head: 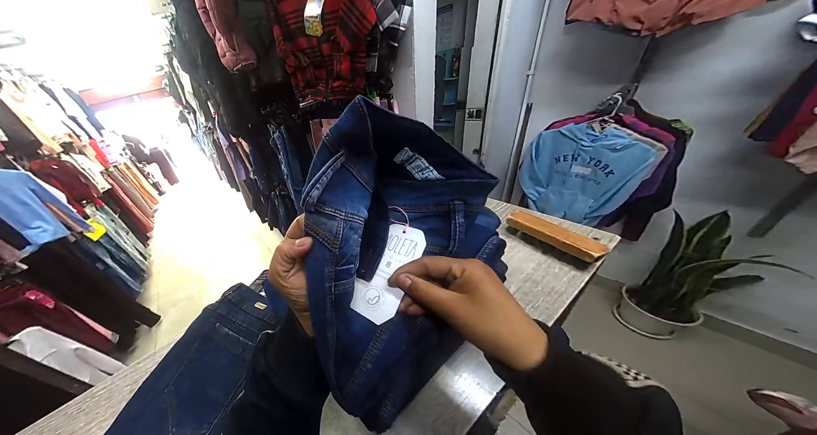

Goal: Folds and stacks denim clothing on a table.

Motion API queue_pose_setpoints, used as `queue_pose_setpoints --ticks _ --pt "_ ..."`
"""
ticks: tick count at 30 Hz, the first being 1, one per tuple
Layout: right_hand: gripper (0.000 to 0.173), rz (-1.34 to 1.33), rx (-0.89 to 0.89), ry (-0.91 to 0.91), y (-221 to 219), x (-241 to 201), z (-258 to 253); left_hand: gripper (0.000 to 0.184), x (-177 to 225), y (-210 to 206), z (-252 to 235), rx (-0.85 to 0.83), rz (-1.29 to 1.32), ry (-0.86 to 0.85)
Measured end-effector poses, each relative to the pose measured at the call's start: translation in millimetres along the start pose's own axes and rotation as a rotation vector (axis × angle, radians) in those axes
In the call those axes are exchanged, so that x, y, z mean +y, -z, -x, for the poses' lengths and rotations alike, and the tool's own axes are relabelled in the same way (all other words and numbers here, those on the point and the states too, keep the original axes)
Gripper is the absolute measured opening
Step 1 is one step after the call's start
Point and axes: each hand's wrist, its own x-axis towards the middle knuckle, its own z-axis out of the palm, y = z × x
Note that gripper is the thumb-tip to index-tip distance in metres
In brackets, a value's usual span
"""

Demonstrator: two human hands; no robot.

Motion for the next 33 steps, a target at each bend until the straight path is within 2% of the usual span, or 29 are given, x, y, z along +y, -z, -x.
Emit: queue_pose_setpoints --ticks 4,8,10,14,17,18,20,22,24,25,27,28,30,31,33 --pt "0.013 -0.007 -0.009 0.018 1.0 3.7 0.8 0.029 3.1 -9.2 3.1 0.006 -0.133 0.016" --pt "0.011 -0.023 0.061 0.062 -0.6 12.5 5.7 0.028 5.3 -0.7 0.8 -0.062 -0.108 0.031" --pt "0.021 -0.037 0.109 0.050 0.8 12.7 8.3 0.029 3.4 1.1 0.8 -0.028 -0.098 0.022" --pt "0.051 -0.088 0.152 -0.023 3.0 7.8 11.4 0.026 2.3 5.2 1.3 -0.020 -0.034 0.052" --pt "0.050 0.062 0.161 0.022 -9.0 2.4 8.4 0.024 0.6 2.8 0.9 -0.015 -0.102 0.046" --pt "0.045 0.137 0.146 0.083 -14.8 2.0 7.9 0.025 0.3 1.4 1.0 -0.019 -0.219 0.047" --pt "0.033 0.244 0.083 0.220 -21.4 -1.1 9.0 0.025 -1.8 -0.9 1.5 -0.035 -0.642 0.052" --pt "0.029 0.322 0.068 0.325 -14.4 -2.9 15.5 0.022 -7.0 -1.7 2.4 -0.203 -1.154 0.017" --pt "0.025 0.442 0.242 0.362 4.9 7.7 27.5 0.027 -13.4 -0.4 4.0 -0.446 -1.540 0.040" --pt "0.025 0.502 0.353 0.327 18.8 15.6 33.5 0.034 -17.8 1.8 5.9 -0.527 -1.652 0.086" --pt "0.041 0.541 0.495 0.153 45.4 33.3 42.2 0.051 -20.9 1.2 11.8 -0.596 -1.760 0.174" --pt "0.052 0.481 0.504 0.033 53.9 40.7 44.2 0.064 -18.6 -4.4 15.7 -0.618 -1.790 0.256" --pt "0.059 0.232 0.453 -0.119 54.9 44.3 41.3 0.096 -14.6 -21.1 24.0 -0.671 -1.886 0.400" --pt "0.060 0.092 0.416 -0.131 50.0 39.1 38.0 0.106 -16.1 -27.0 28.9 -0.677 -1.943 0.403" --pt "0.062 -0.152 0.346 -0.048 41.5 24.3 32.2 0.113 -22.9 -32.8 36.5 -0.633 -2.036 0.354"
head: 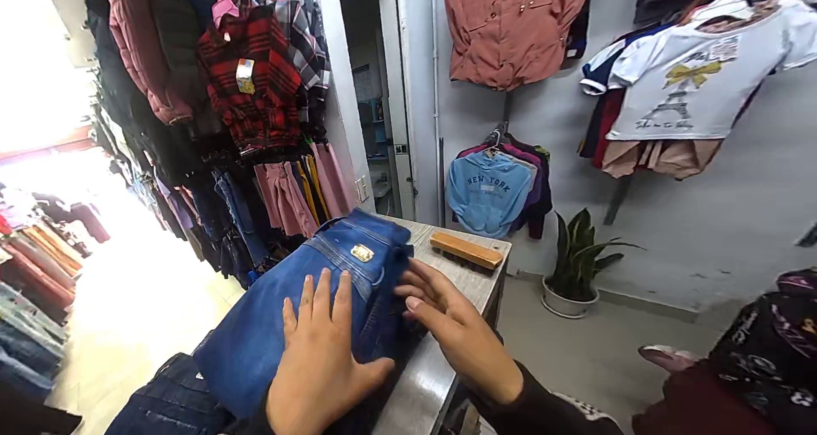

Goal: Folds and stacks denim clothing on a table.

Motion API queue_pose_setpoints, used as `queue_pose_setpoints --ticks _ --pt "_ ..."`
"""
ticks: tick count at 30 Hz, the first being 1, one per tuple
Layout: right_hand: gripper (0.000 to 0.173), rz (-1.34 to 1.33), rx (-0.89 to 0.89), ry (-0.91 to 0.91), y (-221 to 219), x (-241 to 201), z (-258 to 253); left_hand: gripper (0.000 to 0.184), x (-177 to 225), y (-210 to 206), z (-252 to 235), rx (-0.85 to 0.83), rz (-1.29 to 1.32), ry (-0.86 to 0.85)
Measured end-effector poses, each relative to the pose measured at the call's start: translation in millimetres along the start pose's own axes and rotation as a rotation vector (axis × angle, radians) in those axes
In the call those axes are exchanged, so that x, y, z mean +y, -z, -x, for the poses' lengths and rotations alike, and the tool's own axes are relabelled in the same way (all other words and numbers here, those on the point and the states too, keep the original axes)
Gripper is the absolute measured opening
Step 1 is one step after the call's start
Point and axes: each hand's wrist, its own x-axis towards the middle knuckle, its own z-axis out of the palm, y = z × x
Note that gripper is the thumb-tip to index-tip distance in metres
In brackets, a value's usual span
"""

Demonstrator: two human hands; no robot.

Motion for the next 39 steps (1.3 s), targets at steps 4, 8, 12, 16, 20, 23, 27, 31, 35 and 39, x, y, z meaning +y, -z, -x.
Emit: queue_pose_setpoints --ticks 4,8,12,16,20,23,27,31,35,39 --pt "0.057 0.038 -0.176 0.162 -5.3 -20.1 -4.8 0.076 -0.1 -6.8 -2.5 0.178 -0.089 0.032" --pt "0.046 0.046 0.016 0.107 21.7 -2.3 -8.8 0.039 -9.5 6.4 -4.2 0.241 -0.022 0.025" --pt "0.038 0.010 0.003 -0.075 28.8 17.5 -1.5 0.027 -14.1 19.1 -4.1 0.313 -0.006 0.031" --pt "0.038 -0.076 -0.157 -0.238 11.1 -5.3 5.8 0.025 -16.7 22.9 -4.6 0.323 0.006 0.054" --pt "0.062 -0.340 -0.384 -0.173 -37.9 -23.7 28.7 0.030 -13.6 10.4 -5.2 0.356 -0.019 -0.017" --pt "0.081 -0.395 -0.519 0.103 -61.9 -19.5 44.5 0.050 -15.4 13.5 -3.6 0.312 -0.027 0.022" --pt "0.062 -0.518 -0.561 0.169 -68.1 -13.7 50.3 0.080 -14.6 20.7 0.4 0.221 -0.036 0.038" --pt "0.076 -0.577 -0.406 0.122 -67.8 -2.2 47.4 0.071 -13.2 21.1 0.6 0.157 0.001 0.017" --pt "0.060 -0.306 -0.320 0.090 -51.5 1.2 29.3 0.086 -6.8 16.1 0.4 0.006 0.002 0.096" --pt "0.030 0.462 -0.162 0.503 -31.1 38.8 10.1 0.058 -6.3 13.0 0.5 0.139 -0.064 0.051"
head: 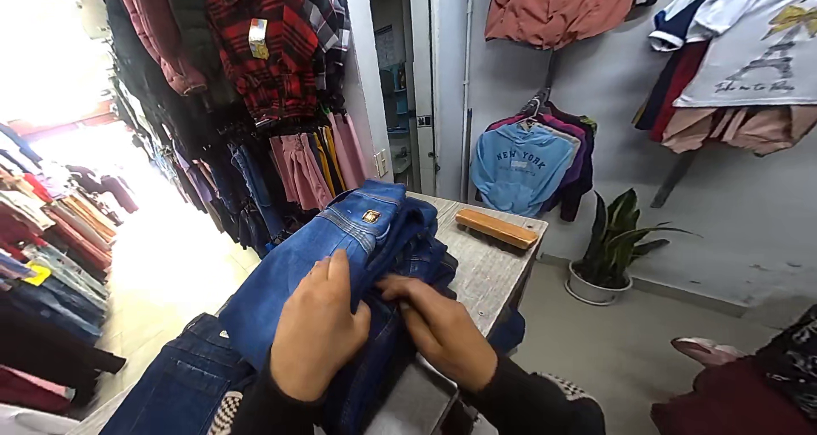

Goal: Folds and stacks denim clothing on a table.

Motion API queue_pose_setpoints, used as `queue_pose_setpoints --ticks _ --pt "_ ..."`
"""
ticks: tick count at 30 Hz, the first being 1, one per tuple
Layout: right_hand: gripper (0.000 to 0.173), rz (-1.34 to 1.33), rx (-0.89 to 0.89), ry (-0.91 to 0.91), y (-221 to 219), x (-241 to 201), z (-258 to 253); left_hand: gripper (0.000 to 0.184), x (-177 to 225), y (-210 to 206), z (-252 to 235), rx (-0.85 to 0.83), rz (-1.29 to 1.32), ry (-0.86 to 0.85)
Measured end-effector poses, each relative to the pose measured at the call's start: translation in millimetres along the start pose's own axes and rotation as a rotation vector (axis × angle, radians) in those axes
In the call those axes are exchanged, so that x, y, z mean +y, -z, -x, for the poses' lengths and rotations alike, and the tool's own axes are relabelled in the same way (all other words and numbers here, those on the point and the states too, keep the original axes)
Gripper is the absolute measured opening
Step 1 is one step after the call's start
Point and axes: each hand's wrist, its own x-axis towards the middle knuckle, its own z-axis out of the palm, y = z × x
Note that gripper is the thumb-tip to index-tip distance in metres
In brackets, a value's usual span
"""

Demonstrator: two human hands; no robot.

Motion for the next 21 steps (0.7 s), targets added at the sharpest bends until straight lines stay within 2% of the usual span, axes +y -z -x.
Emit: queue_pose_setpoints --ticks 3,8,14,21 --pt "0.037 0.252 -0.089 0.094 -5.1 9.4 6.4 0.042 -17.6 23.5 -4.0 0.098 0.068 0.020" --pt "0.036 0.319 -0.101 0.098 -4.8 4.8 10.3 0.038 -34.5 49.8 -5.0 0.270 0.100 0.146" --pt "0.037 0.306 -0.107 0.083 -6.1 5.9 7.6 0.041 -40.9 50.8 -5.8 0.267 0.147 0.159" --pt "0.037 0.287 -0.144 0.048 -3.3 2.8 2.8 0.041 -52.9 53.7 -9.6 0.279 0.222 0.273"
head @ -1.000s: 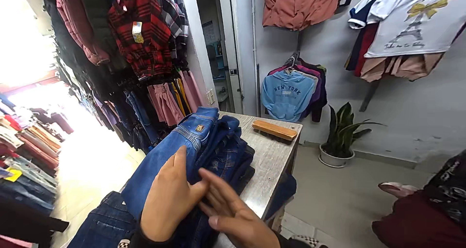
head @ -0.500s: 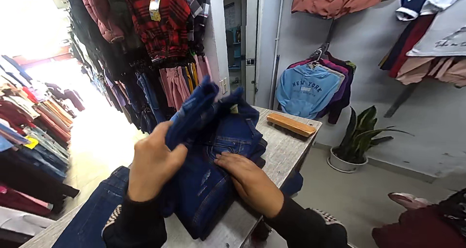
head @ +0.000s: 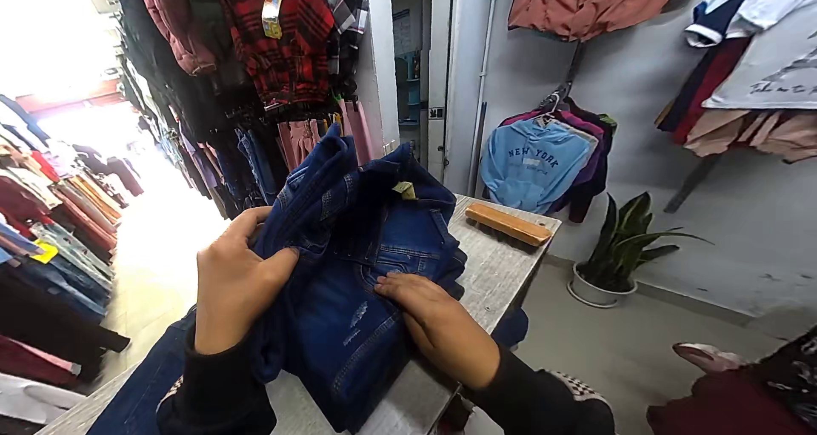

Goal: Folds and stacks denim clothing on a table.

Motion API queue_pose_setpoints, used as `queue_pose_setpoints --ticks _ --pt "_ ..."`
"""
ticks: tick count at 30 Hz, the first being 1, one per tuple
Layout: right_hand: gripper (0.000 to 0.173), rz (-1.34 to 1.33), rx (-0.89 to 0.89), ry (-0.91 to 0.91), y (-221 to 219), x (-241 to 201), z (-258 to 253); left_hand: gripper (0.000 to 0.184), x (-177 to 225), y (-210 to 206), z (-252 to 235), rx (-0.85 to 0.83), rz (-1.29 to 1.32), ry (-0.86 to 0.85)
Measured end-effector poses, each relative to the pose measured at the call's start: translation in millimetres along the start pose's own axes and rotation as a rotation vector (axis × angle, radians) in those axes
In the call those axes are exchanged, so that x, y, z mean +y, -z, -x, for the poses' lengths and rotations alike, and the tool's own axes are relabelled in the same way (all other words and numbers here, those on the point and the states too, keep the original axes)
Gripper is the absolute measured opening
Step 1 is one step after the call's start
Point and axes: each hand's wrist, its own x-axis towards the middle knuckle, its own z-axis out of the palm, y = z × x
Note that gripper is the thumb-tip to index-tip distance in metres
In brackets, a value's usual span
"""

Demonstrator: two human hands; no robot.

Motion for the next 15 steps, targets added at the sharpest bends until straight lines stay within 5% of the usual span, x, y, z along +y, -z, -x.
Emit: queue_pose_setpoints --ticks 8,15 --pt "0.049 0.049 0.036 -0.003 21.1 -9.5 -33.9 0.042 1.8 -0.4 1.7 -0.036 0.020 -0.003" --pt "0.039 -0.123 -0.010 0.029 42.8 -6.4 -93.0 0.043 0.7 -2.7 2.1 -0.043 0.045 -0.038"
